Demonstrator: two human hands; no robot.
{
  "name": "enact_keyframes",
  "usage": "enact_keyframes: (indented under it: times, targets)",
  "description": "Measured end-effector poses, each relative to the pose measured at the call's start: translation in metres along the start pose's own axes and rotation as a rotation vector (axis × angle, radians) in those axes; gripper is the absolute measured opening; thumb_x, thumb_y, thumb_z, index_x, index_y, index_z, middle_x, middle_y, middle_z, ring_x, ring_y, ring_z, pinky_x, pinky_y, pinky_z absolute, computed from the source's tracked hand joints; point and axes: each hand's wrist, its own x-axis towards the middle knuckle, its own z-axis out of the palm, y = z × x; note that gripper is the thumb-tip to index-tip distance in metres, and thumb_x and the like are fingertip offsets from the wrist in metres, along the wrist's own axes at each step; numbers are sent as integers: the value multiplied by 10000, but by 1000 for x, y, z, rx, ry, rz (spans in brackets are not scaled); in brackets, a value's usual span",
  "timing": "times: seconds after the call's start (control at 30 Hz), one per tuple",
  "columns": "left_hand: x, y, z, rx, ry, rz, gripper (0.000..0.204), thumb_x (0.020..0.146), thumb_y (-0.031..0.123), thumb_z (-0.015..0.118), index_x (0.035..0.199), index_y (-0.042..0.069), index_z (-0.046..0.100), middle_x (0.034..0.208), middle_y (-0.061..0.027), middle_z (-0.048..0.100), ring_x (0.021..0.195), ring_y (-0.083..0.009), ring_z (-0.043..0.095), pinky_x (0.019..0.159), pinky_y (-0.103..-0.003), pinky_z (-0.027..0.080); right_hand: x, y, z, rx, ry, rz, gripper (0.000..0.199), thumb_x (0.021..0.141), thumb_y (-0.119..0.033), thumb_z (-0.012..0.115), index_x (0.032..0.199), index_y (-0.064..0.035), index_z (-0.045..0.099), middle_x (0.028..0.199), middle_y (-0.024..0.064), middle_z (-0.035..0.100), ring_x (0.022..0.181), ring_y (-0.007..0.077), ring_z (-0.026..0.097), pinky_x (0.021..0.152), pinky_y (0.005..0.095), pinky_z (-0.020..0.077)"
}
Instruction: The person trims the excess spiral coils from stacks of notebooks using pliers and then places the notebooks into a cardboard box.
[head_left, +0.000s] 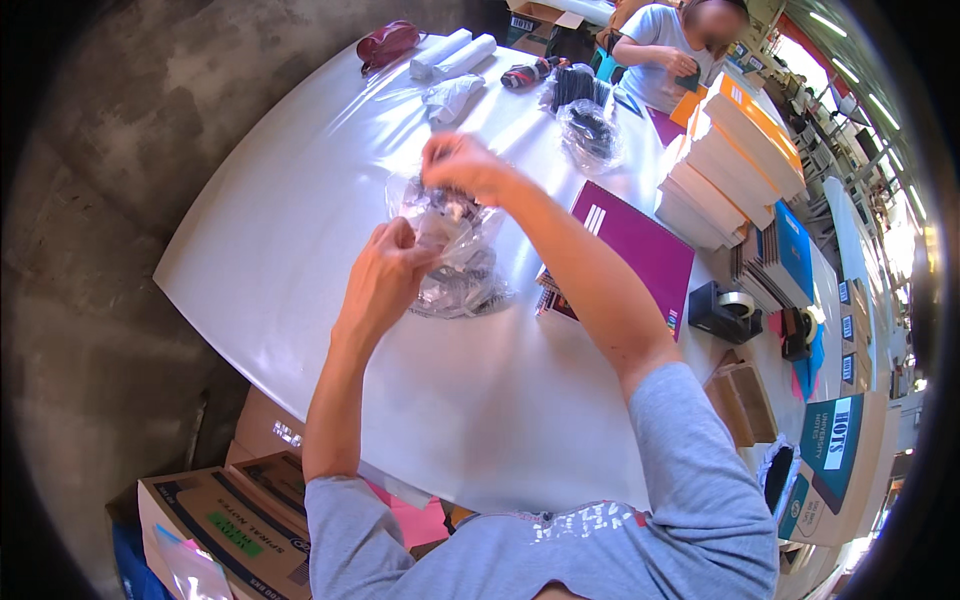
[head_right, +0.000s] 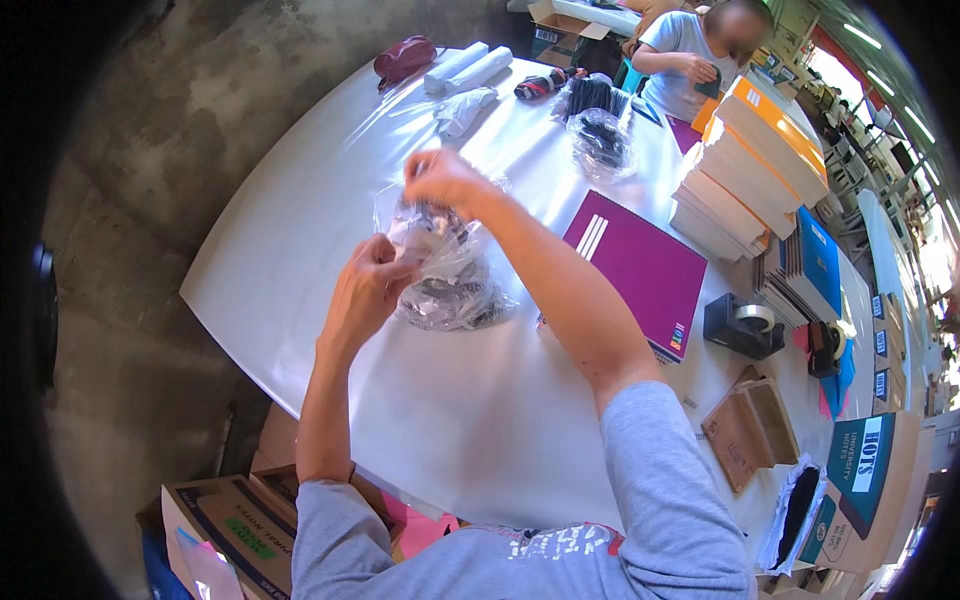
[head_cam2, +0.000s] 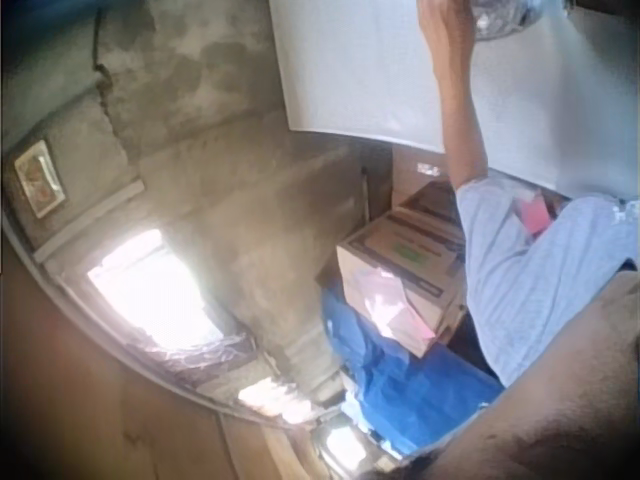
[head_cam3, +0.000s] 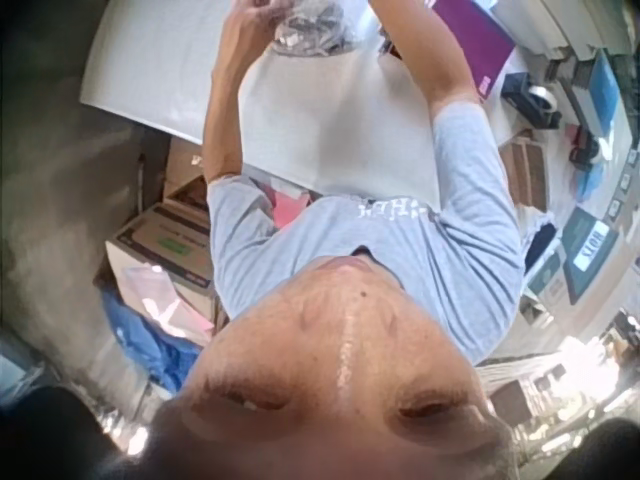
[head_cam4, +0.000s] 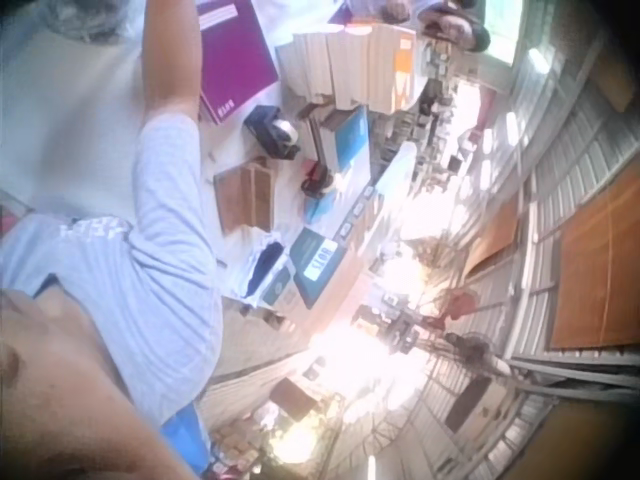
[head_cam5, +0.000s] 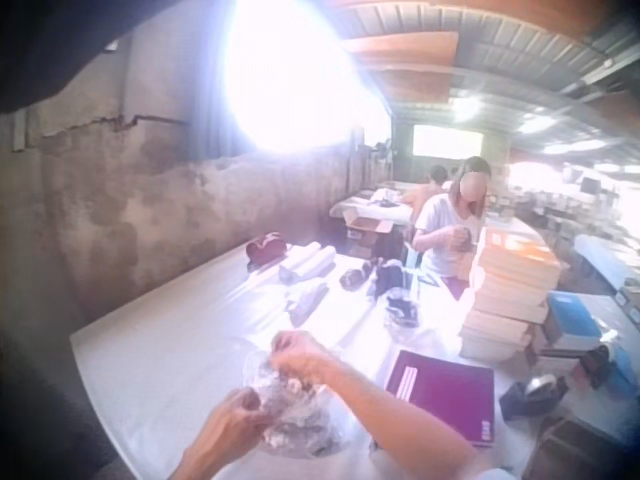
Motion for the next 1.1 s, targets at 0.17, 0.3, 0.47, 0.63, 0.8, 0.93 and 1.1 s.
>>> enact_keyframes:
  times: [0.17, 0.3, 0.47, 0.63, 0.8, 0.93, 1.1]
  targets:
    - [-46, 24, -6, -64, 10, -31, 192, 682, -1, 722, 839, 110, 707, 787, -68, 496, 755, -238, 515, 622, -342, 445, -54, 61, 70, -1034, -46, -30, 422, 730, -160, 622, 1145, -140, 553, 1271, 104, 485, 1224, 329, 419, 936, 542, 376]
    - [-55, 36, -6, -100, 49, -190, 180, 681, 7, 725, 844, 79, 701, 812, -72, 473, 750, -229, 479, 632, -332, 429, -55, 23, 40, -1038, -382, 20, 498, 706, -137, 657, 1183, -96, 518, 1192, 139, 532, 1133, 340, 501, 904, 448, 438]
    - [-45, 45, -8, -113, 43, -68, 204, 648, 25, 762, 837, 73, 702, 784, -62, 408, 695, -211, 440, 603, -330, 398, -117, -54, -17, -823, -165, -188, 434, 718, -69, 646, 1146, -87, 580, 1033, 144, 635, 903, 279, 625, 806, 389, 481]
    - [-61, 23, -24, -70, 78, -140, 210, 617, 57, 795, 775, 38, 659, 784, -71, 382, 705, -217, 421, 613, -329, 372, -288, -41, -98, -450, 75, -174, 349, 768, 60, 549, 1096, -46, 606, 1065, 84, 627, 939, 165, 593, 831, 300, 480]
    - [-50, 25, -27, -83, -20, -94, 282, 591, 115, 824, 790, 19, 651, 822, -67, 406, 727, -229, 419, 635, -337, 387, -444, 120, -215, -736, 802, 813, 293, 735, -44, 615, 1028, -50, 615, 1048, 125, 643, 990, 231, 613, 853, 318, 476]
    - [-40, 38, -19, 6, -33, -140, 354, 580, 183, 837, 869, 62, 671, 945, -64, 486, 856, -250, 465, 718, -342, 405, -440, 214, -226, -972, 849, 464, 437, 694, -149, 699, 1112, -105, 580, 960, 153, 635, 1025, 320, 574, 901, 387, 451]
    - [-26, 72, -3, 451, -46, -204, 416, 605, 265, 825, 978, 142, 689, 1127, -16, 536, 1058, -238, 447, 913, -460, 323, -405, 238, -214, -1009, 977, 663, 320, 696, -201, 720, 990, -99, 648, 884, 157, 628, 887, 312, 609, 787, 391, 484]
